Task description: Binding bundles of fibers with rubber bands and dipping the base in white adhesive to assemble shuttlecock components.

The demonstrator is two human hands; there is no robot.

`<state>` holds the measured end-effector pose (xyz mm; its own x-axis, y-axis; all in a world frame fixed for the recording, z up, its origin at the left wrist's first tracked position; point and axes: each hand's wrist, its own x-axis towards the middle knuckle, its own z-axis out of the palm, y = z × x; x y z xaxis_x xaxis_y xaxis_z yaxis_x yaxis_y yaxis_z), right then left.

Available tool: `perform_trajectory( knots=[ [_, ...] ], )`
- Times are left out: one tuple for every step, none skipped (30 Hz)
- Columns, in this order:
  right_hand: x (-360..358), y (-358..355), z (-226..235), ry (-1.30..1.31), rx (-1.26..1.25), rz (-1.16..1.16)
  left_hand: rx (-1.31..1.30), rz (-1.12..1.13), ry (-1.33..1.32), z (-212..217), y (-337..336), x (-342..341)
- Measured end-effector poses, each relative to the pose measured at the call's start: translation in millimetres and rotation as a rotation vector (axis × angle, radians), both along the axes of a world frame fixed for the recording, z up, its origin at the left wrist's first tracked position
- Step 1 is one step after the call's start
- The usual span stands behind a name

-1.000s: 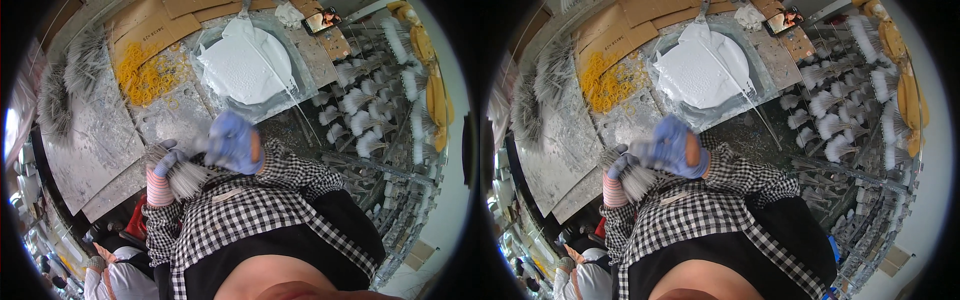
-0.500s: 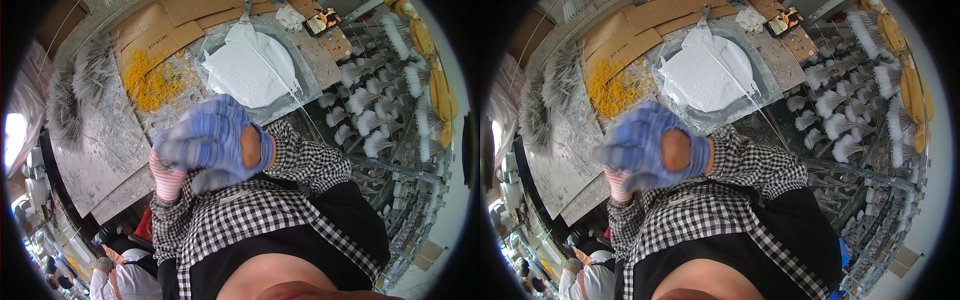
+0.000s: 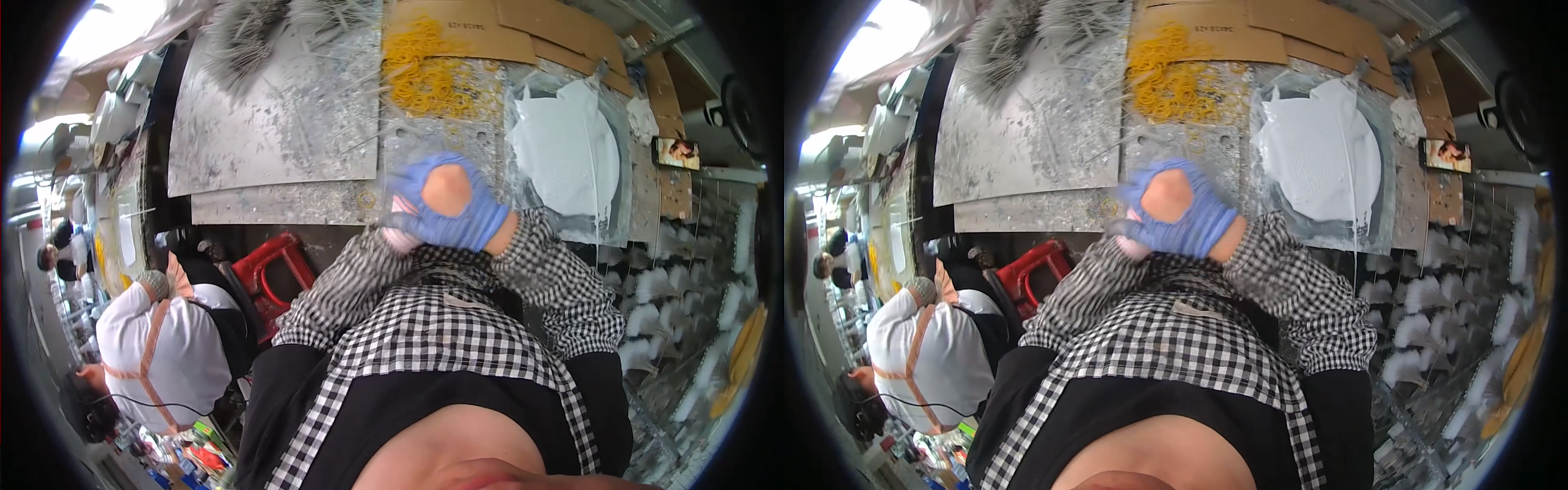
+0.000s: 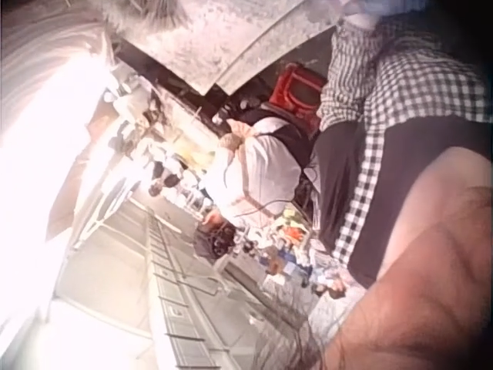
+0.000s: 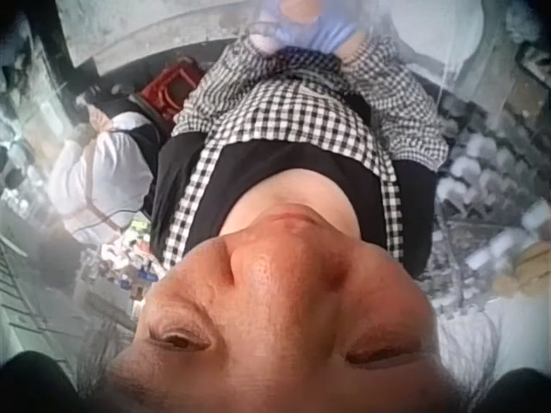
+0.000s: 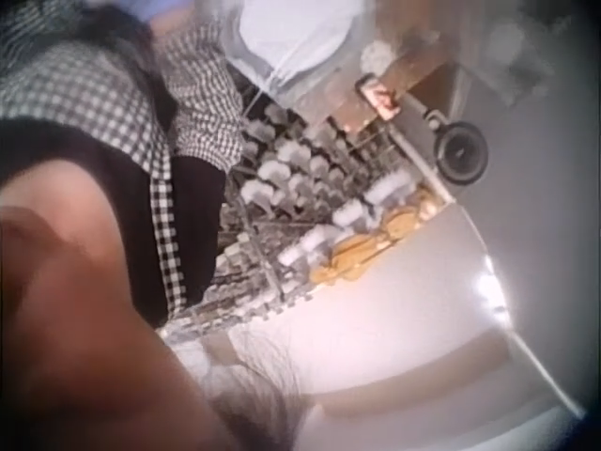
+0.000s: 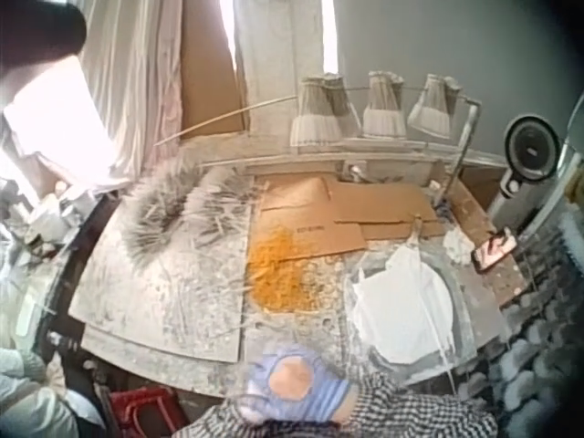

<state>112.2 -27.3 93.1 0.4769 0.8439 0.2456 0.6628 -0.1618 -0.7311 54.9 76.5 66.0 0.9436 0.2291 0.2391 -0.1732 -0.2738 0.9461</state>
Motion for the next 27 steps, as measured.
perform_trajectory(
  knots=[
    [4,3,7,0.002,0.005,0.027,0.010,0.003,-0.015,-5,4,7],
    [10,7,24,0.073,0.091,0.057,0.020,0.003,-0.030,-7,1,-4],
    [17,11,40,0.146,0.175,0.087,0.031,0.002,-0.044,-8,5,-17],
    [24,13,54,0.175,0.222,-0.011,0.031,-0.014,-0.055,-8,4,-20],
    [38,17,52,0.169,0.225,-0.009,0.039,-0.036,-0.079,-2,8,-14],
    [51,21,49,0.095,0.176,-0.094,-0.277,-0.083,0.175,8,10,-24],
    [58,25,44,0.033,0.124,-0.182,-0.683,-0.093,0.097,7,6,-31],
    [70,29,23,0.034,0.125,-0.187,-0.705,-0.091,0.204,20,11,-38],
    [80,36,-11,-0.173,0.015,-0.184,-0.724,-0.082,0.310,36,21,-46],
    [84,43,-35,-0.382,-0.097,-0.177,-0.769,-0.035,0.317,42,28,-53],
    [82,49,-46,-0.383,-0.097,-0.173,-0.814,0.014,0.325,49,37,-57],
    [81,55,-57,-0.495,-0.183,-0.206,-0.733,0.014,0.382,59,54,-58],
    [80,59,-65,-0.609,-0.277,-0.235,-0.697,0.060,0.383,61,72,-60],
    [78,58,-66,-0.605,-0.280,-0.225,-0.525,0.078,0.375,72,90,-59],
    [76,59,-68,-0.635,-0.285,-0.188,-0.251,0.074,0.480,88,117,-55],
    [77,60,-72,-0.673,-0.295,-0.151,-0.224,0.152,0.446,88,135,-49],
    [78,59,-74,-0.710,-0.313,-0.122,0.427,0.196,0.456,87,163,-31],
    [75,59,-69,-0.707,-0.319,-0.122,0.747,0.267,0.500,85,178,-17],
    [70,62,-60,-0.672,-0.306,-0.104,0.881,0.266,0.696,83,188,1],
    [65,66,-53,-0.634,-0.286,-0.080,1.012,0.267,0.901,81,198,18],
    [60,69,-49,-0.639,-0.278,-0.063,1.014,0.223,1.013,69,209,31],
    [60,68,-46,-0.594,-0.204,-0.081,1.018,0.158,1.116,54,217,44],
    [62,69,-44,-0.550,-0.126,-0.095,1.017,0.161,1.116,46,223,50],
    [65,71,-41,-0.551,-0.122,-0.089,1.062,0.125,1.116,41,229,53],
    [70,69,-35,-0.573,-0.170,-0.102,1.106,0.079,1.109,40,230,56],
    [74,70,-30,-0.594,-0.215,-0.111,1.101,0.079,1.110,40,231,56],
    [81,75,-26,-0.595,-0.216,-0.103,1.085,0.078,1.106,42,234,55]
  ],
)
